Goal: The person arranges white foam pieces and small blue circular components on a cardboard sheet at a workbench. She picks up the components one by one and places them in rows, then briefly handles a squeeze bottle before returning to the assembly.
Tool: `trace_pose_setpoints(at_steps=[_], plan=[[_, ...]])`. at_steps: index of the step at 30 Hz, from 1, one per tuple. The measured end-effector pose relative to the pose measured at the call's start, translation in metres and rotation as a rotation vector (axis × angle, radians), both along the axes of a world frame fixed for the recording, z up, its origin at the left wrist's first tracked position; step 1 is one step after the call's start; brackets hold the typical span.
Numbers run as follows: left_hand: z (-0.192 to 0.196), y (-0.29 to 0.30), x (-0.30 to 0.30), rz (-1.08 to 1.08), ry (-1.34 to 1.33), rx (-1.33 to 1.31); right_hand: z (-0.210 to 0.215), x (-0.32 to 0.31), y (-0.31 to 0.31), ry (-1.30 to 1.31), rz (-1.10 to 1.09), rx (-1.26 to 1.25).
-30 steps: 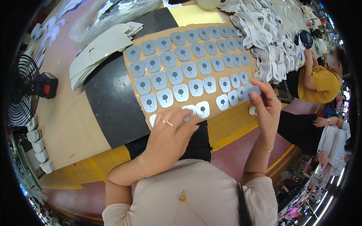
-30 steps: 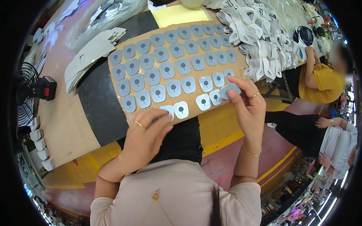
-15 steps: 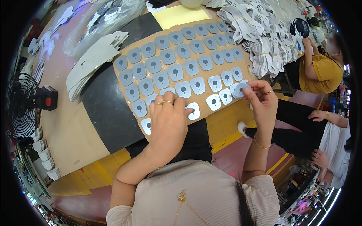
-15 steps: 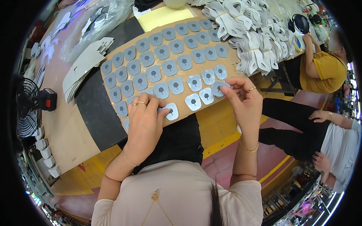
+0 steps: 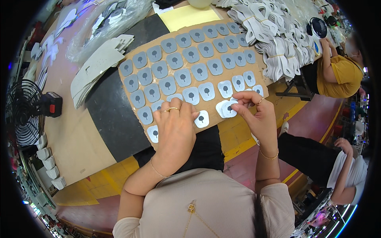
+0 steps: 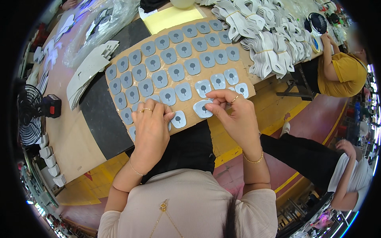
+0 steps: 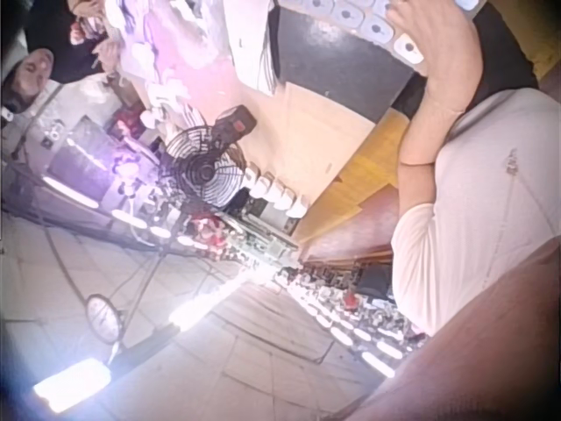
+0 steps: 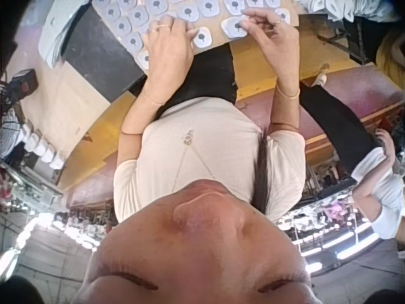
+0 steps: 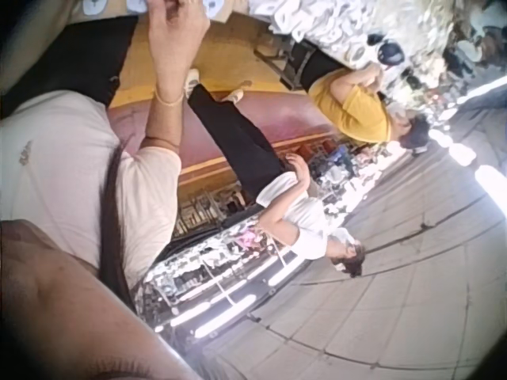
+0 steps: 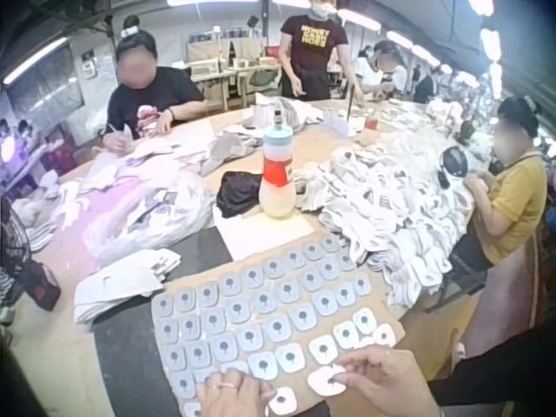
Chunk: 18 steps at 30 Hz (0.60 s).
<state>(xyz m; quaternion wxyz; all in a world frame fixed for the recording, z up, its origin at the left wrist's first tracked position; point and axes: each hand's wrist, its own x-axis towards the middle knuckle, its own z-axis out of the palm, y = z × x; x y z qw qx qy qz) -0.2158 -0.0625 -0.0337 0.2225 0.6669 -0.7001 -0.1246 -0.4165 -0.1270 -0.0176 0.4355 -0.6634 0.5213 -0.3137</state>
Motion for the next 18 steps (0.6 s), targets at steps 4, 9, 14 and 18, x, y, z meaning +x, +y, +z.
trace_pose_setpoints(at_steps=[4,9,14,18], plan=[[0.001,0.000,0.001,-0.023,0.046,-0.024,0.000,-0.010,-0.006,0.029,-0.094,-0.073],[0.001,-0.001,-0.003,0.000,0.020,0.001,0.003,-0.020,-0.010,-0.010,-0.181,-0.069],[0.000,-0.002,-0.005,0.010,-0.007,0.008,0.000,-0.023,-0.009,0.030,-0.158,-0.092],[-0.002,-0.003,-0.006,0.001,-0.035,-0.005,-0.001,-0.026,-0.011,0.031,-0.171,-0.131]])
